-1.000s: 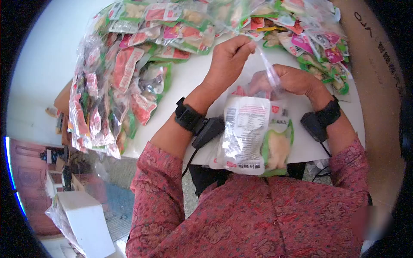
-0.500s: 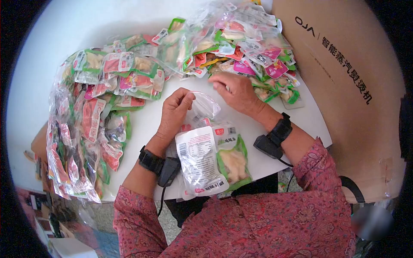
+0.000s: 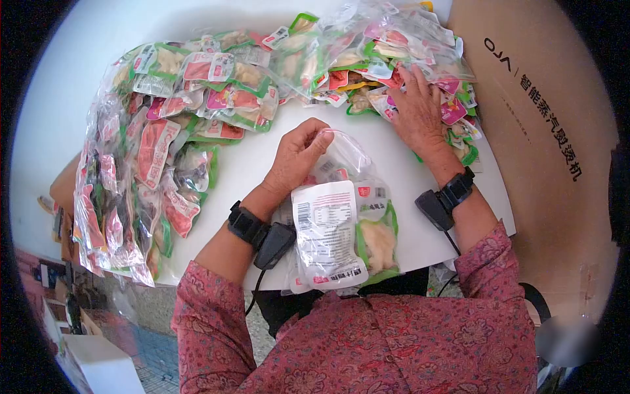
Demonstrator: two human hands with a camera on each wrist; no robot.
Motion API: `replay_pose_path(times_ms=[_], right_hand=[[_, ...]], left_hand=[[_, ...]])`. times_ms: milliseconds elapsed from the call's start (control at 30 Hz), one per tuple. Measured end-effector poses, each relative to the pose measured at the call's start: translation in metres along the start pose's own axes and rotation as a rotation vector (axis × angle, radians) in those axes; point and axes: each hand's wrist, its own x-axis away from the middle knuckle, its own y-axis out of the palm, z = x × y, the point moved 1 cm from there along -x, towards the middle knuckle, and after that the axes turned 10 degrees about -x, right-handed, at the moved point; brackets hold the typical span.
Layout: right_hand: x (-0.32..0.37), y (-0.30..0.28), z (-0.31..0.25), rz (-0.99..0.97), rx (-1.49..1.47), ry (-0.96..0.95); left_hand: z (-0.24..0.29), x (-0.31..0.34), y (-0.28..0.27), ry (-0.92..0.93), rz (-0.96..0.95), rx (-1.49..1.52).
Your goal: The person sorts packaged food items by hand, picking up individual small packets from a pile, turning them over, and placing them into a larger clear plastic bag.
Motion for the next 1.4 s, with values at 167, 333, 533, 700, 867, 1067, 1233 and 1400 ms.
replay_pose_path(times_ms=[167,333,533,700,867,1067,1233,1400], right_hand=[[-0.002,0.010,0.010,0.050,0.028,-0.014],[-0.006,0.003,-0.013,0.144,-0.076,-0.120],[-0.007,0.033,-0.038,-0.134,-0.300,-0.205],[-0.020,0.048,-0.026,-0.018,0.024,-0.225],[-0.025,0.043,-0.023,-0.181,-0.090,-0.143],[-0.015,0.033,-0.027,0.007,-0.189,-0.281],[-0.023,0.011,-0.036,-0.019,-0.222,-0.224],[-0.033,0.006,-0.026,0.002,-1.159,0.407]], left_hand=[[0.004,0.001,-0.002,0.066,-0.070,0.026],[0.015,0.004,-0.004,0.049,-0.108,0.003],[0.006,0.001,-0.003,0.083,-0.155,-0.035],[0.007,0.002,-0.002,0.064,-0.205,-0.061],[0.003,0.000,-0.003,0.069,-0.177,0.090],[0.004,0.001,-0.003,0.030,-0.182,0.064],[0.001,-0.001,-0.002,-0.008,-0.151,0.127],[0.004,-0.002,-0.004,-0.163,-0.096,0.312]])
